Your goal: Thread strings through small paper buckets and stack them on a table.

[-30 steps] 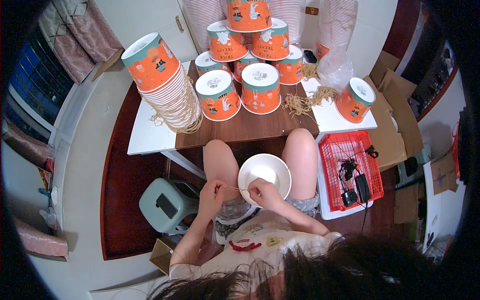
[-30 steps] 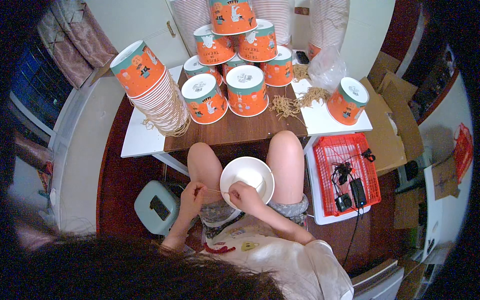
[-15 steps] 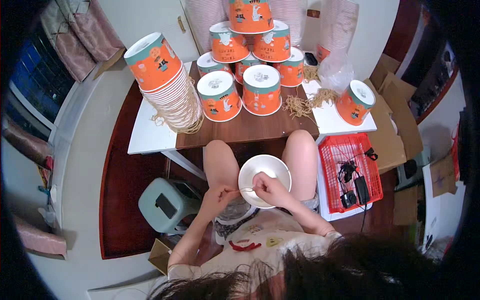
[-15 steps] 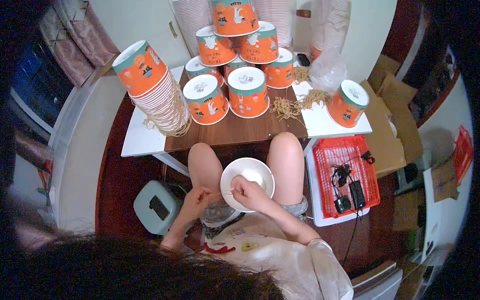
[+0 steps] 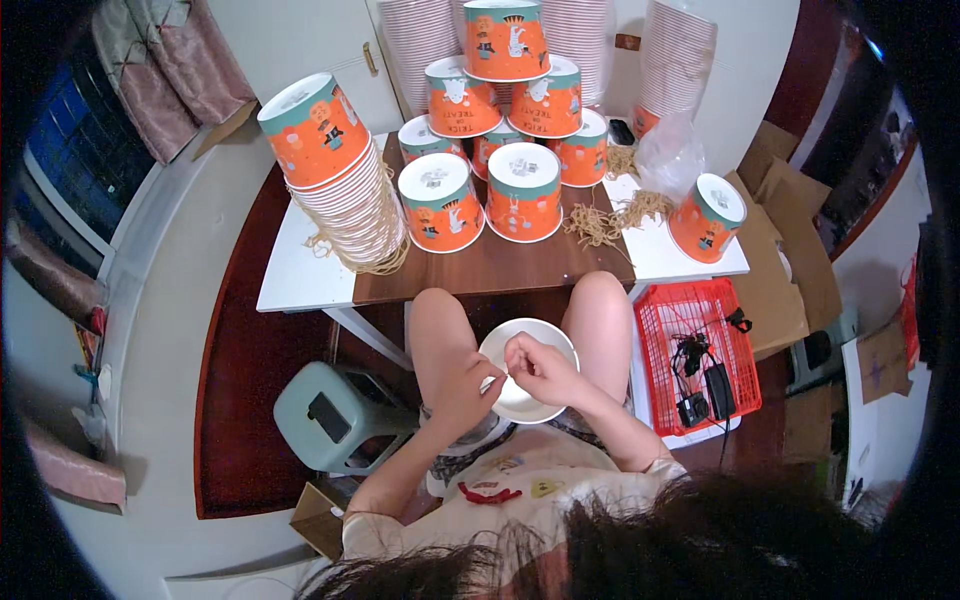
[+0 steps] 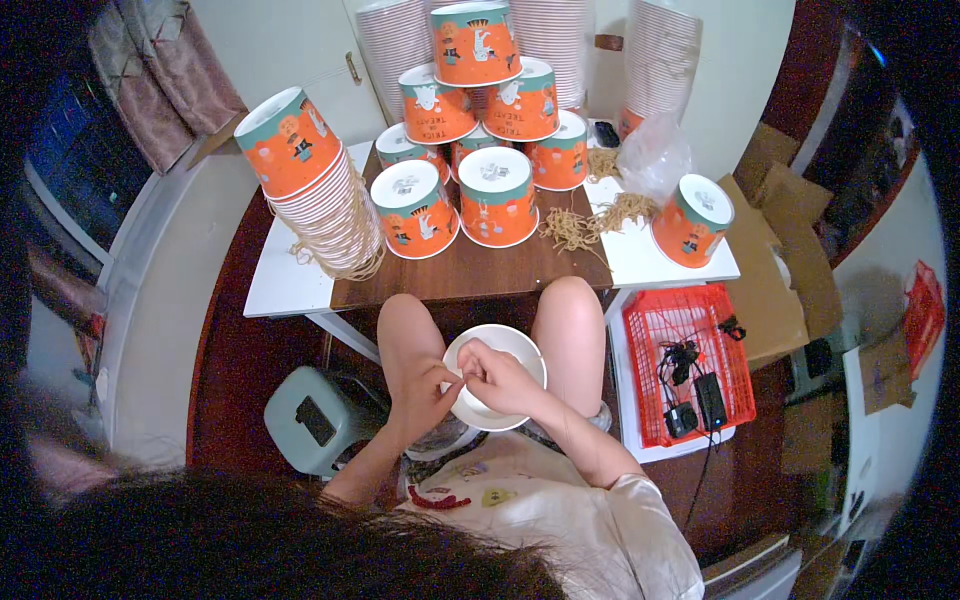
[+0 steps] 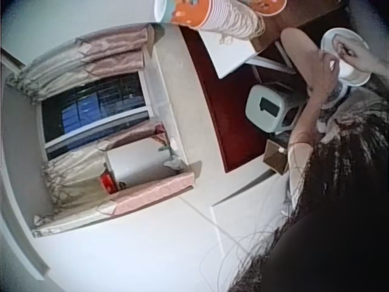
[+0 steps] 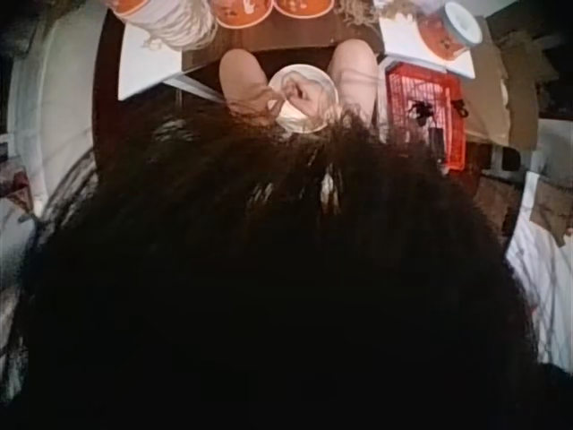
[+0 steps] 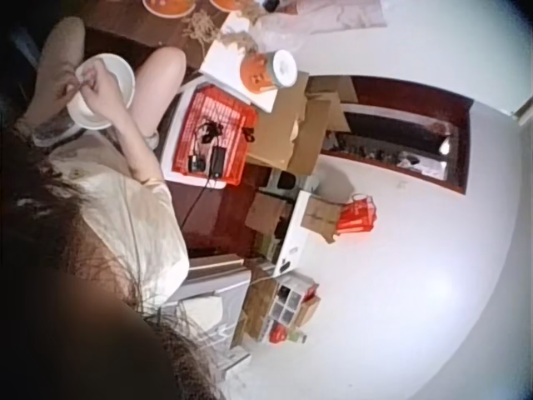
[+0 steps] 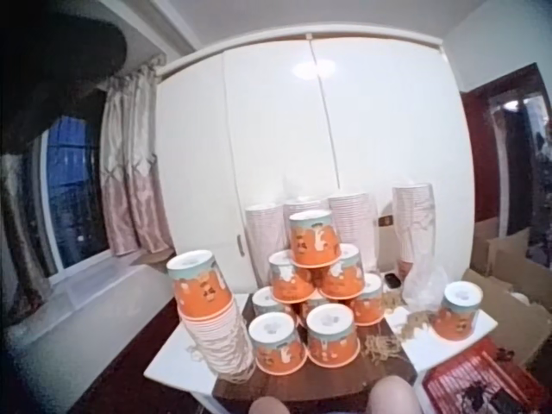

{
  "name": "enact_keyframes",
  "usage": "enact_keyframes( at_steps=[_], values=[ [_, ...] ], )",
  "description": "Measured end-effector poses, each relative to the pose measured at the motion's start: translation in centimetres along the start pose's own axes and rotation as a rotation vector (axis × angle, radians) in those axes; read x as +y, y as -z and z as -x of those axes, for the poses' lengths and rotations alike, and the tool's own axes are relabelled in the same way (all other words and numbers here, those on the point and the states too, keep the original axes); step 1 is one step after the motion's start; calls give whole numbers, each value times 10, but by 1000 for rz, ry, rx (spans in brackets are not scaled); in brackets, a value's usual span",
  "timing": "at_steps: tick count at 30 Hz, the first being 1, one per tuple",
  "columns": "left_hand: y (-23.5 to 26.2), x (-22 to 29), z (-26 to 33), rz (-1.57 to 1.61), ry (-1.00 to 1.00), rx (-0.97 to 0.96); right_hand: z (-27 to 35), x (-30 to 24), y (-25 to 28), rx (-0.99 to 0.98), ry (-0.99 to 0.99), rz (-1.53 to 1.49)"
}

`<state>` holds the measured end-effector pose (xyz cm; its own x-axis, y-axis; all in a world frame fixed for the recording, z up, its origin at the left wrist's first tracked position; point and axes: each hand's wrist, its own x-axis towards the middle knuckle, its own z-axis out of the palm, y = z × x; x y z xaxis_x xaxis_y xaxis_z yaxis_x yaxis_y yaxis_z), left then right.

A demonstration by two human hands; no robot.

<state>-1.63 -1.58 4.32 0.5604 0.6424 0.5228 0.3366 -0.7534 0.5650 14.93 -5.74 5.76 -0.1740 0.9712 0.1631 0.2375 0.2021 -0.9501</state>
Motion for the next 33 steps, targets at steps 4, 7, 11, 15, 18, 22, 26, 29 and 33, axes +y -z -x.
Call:
enact_keyframes(
  at_steps=[4,7,11,15,18,22,26,29,33],
  values=[
    [4,-4,5,54,255,-187,-3,7,-1,39,22,-120],
    [-1,-32,24,86,390,-261,-4,-1,4,70,36,-239],
    [0,-36,37,22,392,-285,6,-8,17,-52,65,-381],
    [7,-27,43,80,434,-230,25,-44,9,-222,60,219],
    [15,-21,52,173,437,-260,40,-56,-16,-500,-52,379],
    [20,-28,83,372,763,-405,51,-36,-46,-598,89,378],
    [18,-14,87,1080,1505,-291,52,-30,-61,-709,129,355],
    [10,-14,86,1128,1551,-421,55,-26,-65,-709,145,336],
    [2,-24,107,1187,1489,-431,50,-20,-70,-763,128,335]
  ],
)
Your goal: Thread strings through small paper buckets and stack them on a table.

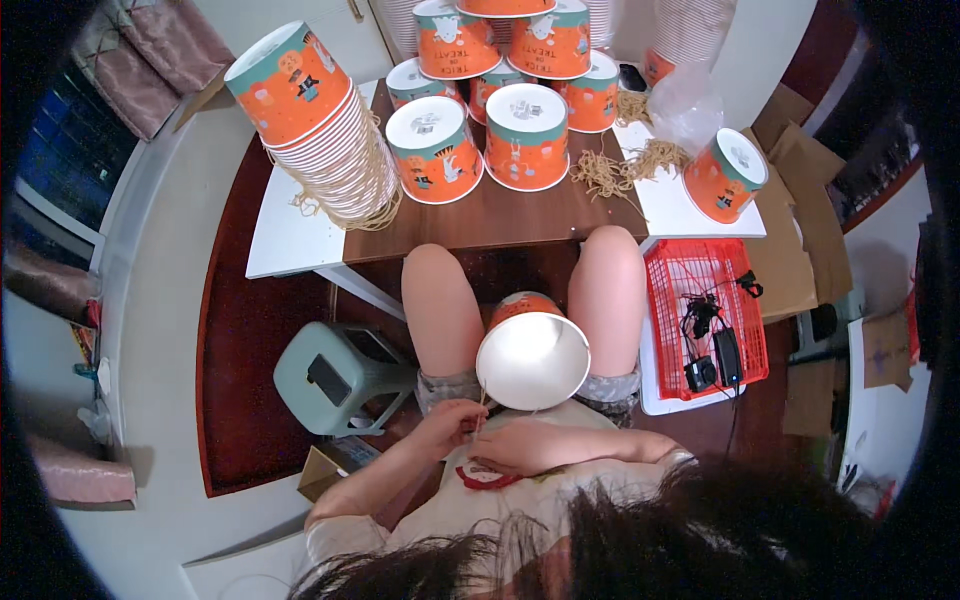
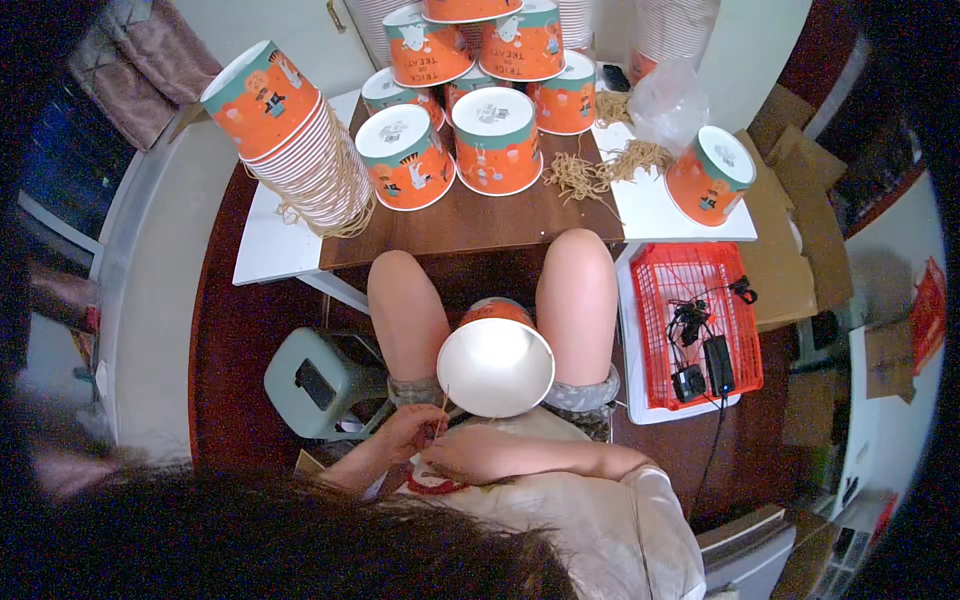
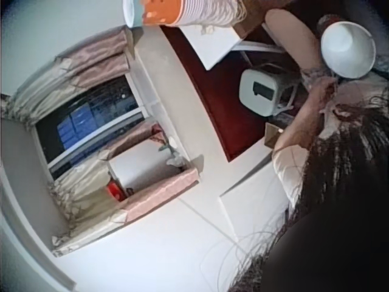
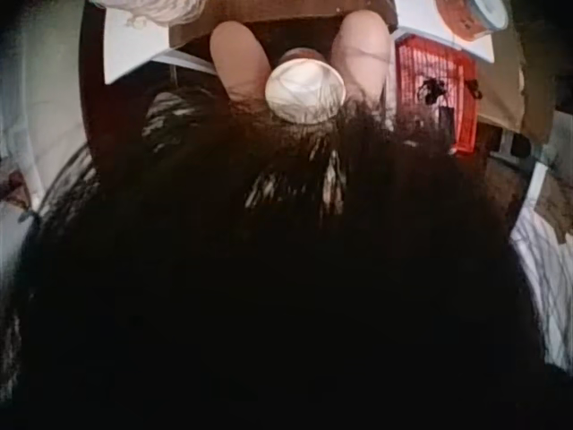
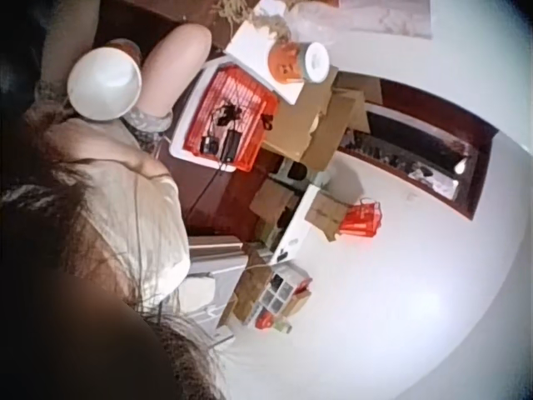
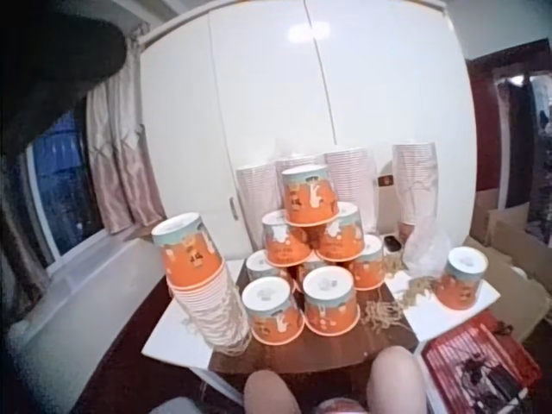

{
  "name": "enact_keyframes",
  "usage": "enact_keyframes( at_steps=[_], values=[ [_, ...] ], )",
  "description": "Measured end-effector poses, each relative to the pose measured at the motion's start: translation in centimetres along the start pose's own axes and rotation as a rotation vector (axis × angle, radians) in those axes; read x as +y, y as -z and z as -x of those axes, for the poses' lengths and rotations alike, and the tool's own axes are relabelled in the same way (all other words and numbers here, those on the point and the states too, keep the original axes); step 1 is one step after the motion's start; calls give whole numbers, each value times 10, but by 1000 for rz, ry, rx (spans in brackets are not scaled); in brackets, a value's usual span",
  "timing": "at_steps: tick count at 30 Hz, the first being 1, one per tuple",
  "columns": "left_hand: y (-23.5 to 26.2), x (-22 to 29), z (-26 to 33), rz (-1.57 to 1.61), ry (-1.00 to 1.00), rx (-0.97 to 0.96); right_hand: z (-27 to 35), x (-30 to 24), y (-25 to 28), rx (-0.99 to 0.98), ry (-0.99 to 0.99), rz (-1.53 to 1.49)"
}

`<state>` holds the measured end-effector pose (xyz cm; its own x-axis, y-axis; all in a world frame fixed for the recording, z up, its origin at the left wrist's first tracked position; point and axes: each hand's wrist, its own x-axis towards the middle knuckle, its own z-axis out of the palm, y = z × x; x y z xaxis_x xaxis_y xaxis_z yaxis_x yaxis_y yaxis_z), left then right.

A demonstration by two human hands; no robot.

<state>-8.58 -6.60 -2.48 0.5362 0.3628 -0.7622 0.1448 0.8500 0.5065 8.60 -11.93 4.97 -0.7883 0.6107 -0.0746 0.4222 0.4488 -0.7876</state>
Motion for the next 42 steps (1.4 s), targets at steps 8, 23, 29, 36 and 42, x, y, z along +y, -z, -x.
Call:
enact_keyframes(
  at_steps=[8,23,29,36,42],
  values=[
    [-5,-5,-9,128,-6,72,0,0,-5,55,43,-122],
    [-4,-8,-20,318,68,111,7,7,-1,-106,61,-160],
    [-3,-13,-22,384,73,81,13,4,-2,28,185,-172],
    [-4,-8,-31,260,57,47,21,4,8,-16,43,-219],
    [-13,7,-15,-601,-637,349,33,-34,52,-110,2,131]
  ],
)
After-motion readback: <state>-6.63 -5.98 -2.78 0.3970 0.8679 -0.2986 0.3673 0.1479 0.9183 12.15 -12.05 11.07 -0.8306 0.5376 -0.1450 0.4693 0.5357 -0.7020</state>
